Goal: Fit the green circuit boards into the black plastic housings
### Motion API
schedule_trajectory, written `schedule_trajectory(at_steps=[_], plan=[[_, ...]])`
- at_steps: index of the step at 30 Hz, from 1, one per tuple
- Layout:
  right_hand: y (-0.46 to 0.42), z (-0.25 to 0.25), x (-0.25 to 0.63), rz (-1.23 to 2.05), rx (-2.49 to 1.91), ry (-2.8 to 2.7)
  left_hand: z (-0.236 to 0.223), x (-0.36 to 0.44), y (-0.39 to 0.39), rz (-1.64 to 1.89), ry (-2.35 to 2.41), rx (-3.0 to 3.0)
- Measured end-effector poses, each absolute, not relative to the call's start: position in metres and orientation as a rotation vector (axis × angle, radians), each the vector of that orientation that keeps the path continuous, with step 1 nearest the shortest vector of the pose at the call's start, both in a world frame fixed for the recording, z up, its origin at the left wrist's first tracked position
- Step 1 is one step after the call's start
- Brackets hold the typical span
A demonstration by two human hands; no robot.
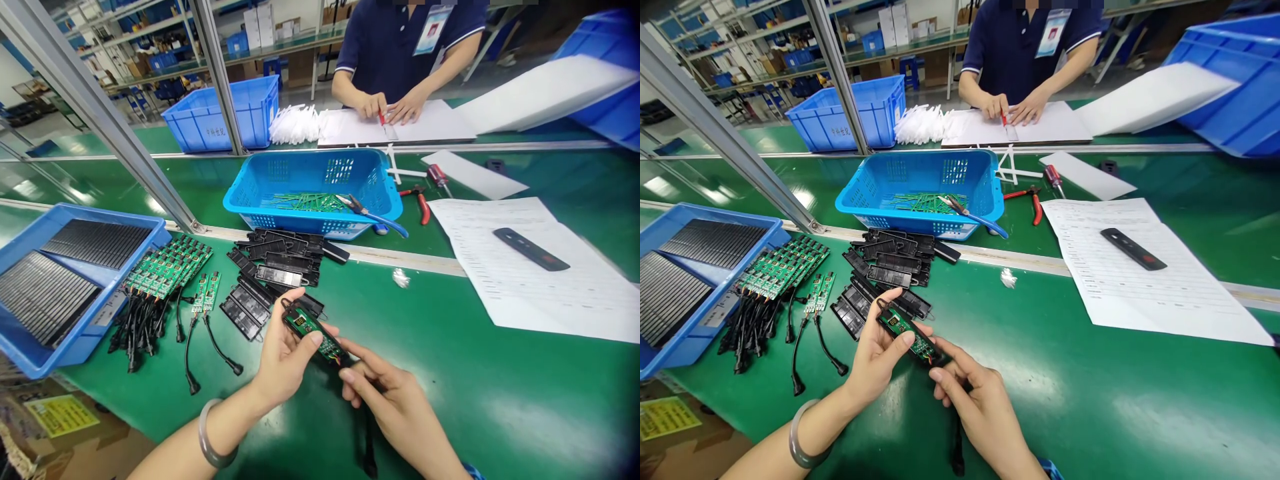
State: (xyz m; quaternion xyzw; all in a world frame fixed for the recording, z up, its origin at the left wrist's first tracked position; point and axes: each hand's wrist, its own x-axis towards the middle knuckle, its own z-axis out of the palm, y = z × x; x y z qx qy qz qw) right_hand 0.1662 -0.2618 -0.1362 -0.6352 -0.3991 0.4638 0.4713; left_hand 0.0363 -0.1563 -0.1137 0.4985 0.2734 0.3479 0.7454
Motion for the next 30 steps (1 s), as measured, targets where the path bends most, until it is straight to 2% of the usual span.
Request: schedule_trajectory(at_steps=[10, 12, 17, 20, 23, 30], plan=[[-0.264, -0.141, 0.162, 1.018, -1.613, -1.18, -0.112, 0.036, -0.155, 0.677, 0.607, 1.095], [-0.263, -0.139, 0.164, 0.877, -1.623, -1.3, -0.112, 0.036, -0.151, 0.621, 0.644, 1.133], [-0.263, -0.139, 0.171, 0.219, -1.592, -1.548, -0.126, 0.035, -0.15, 0.294, 0.657, 1.384], [-0.264, -0.143, 0.174, -0.024, -1.595, -1.715, -0.136, 0.035, -0.153, 0.191, 0.643, 1.508], [-0.264, -0.144, 0.174, -0.157, -1.593, -1.8, -0.14, 0.036, -0.155, 0.154, 0.64, 1.529], [-0.256, -0.138, 0.174, -0.229, -1.558, -1.881, -0.143, 0.036, -0.155, 0.173, 0.593, 1.436]])
